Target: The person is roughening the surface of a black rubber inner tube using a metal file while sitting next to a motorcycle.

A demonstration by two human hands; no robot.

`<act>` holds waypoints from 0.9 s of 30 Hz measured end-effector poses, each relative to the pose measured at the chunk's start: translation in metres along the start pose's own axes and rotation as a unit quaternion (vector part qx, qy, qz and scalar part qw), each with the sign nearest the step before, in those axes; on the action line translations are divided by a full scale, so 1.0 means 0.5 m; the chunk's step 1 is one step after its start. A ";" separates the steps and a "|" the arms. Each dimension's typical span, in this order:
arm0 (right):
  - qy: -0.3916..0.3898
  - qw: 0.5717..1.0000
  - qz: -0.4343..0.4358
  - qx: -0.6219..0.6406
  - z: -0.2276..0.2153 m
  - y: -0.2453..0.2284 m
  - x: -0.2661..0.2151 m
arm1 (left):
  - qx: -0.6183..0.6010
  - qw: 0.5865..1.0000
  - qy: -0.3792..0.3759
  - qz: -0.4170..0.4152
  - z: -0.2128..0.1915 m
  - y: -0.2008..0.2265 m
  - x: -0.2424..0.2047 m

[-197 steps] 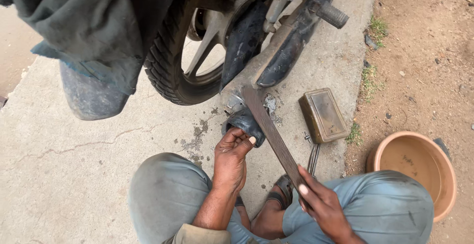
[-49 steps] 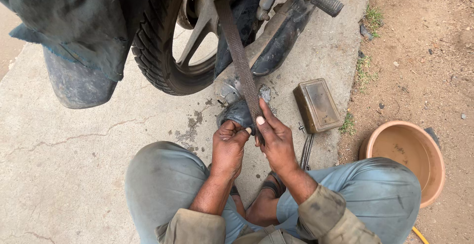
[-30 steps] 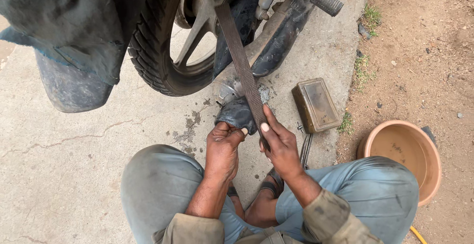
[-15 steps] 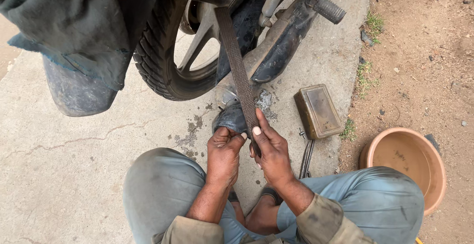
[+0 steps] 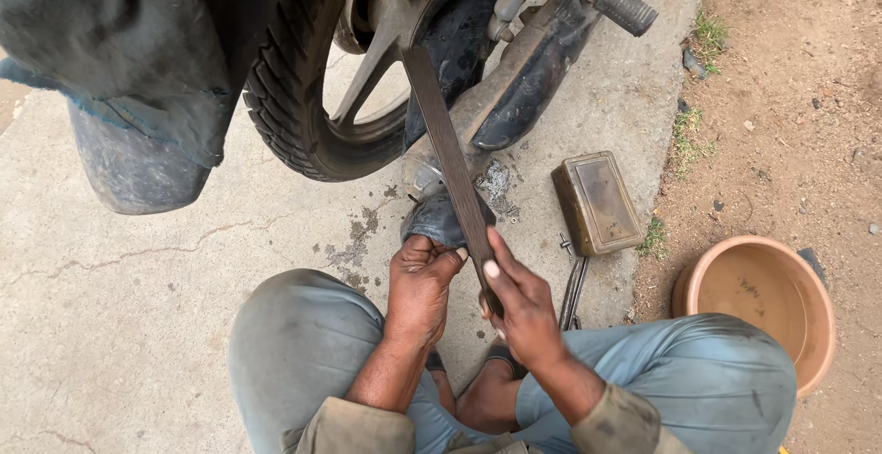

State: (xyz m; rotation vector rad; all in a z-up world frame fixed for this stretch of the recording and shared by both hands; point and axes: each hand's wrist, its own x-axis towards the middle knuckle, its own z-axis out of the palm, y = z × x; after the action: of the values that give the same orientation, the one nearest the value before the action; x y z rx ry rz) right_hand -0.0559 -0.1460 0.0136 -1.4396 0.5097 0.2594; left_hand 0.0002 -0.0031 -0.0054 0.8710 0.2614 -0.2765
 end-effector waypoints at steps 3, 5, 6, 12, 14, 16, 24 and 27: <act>0.005 0.996 -0.079 0.038 0.016 -0.052 0.046 | 0.020 0.999 -0.011 0.035 -0.017 -0.031 0.000; 0.019 0.997 -0.072 -0.023 -0.051 -0.028 0.030 | 0.010 0.998 -0.018 0.055 -0.021 -0.025 0.005; -0.013 0.983 -0.152 -0.103 -0.098 -0.005 0.005 | 0.008 0.999 -0.008 0.033 -0.016 -0.013 0.012; -0.001 0.992 0.125 -0.017 -0.172 0.137 -0.197 | -0.023 1.000 0.009 0.016 0.001 0.024 0.004; 0.026 0.994 0.104 -0.003 -0.096 0.118 -0.143 | 0.002 1.000 0.002 0.009 0.011 0.009 -0.004; -0.008 0.999 0.045 0.008 -0.026 0.048 -0.048 | 0.025 1.000 0.014 0.009 0.010 0.001 -0.002; -0.006 1.000 0.026 -0.003 -0.113 0.024 -0.055 | 0.062 0.997 0.039 0.003 -0.012 0.008 -0.001; -0.007 0.991 0.123 -0.054 -0.175 0.108 -0.187 | 0.033 0.998 0.049 -0.012 -0.012 0.014 0.002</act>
State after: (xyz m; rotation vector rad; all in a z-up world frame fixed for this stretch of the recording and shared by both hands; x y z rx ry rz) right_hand -0.1778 -0.2128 0.0070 -1.4789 0.6699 0.5001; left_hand 0.0029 0.0056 -0.0043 0.9487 0.3557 -0.2654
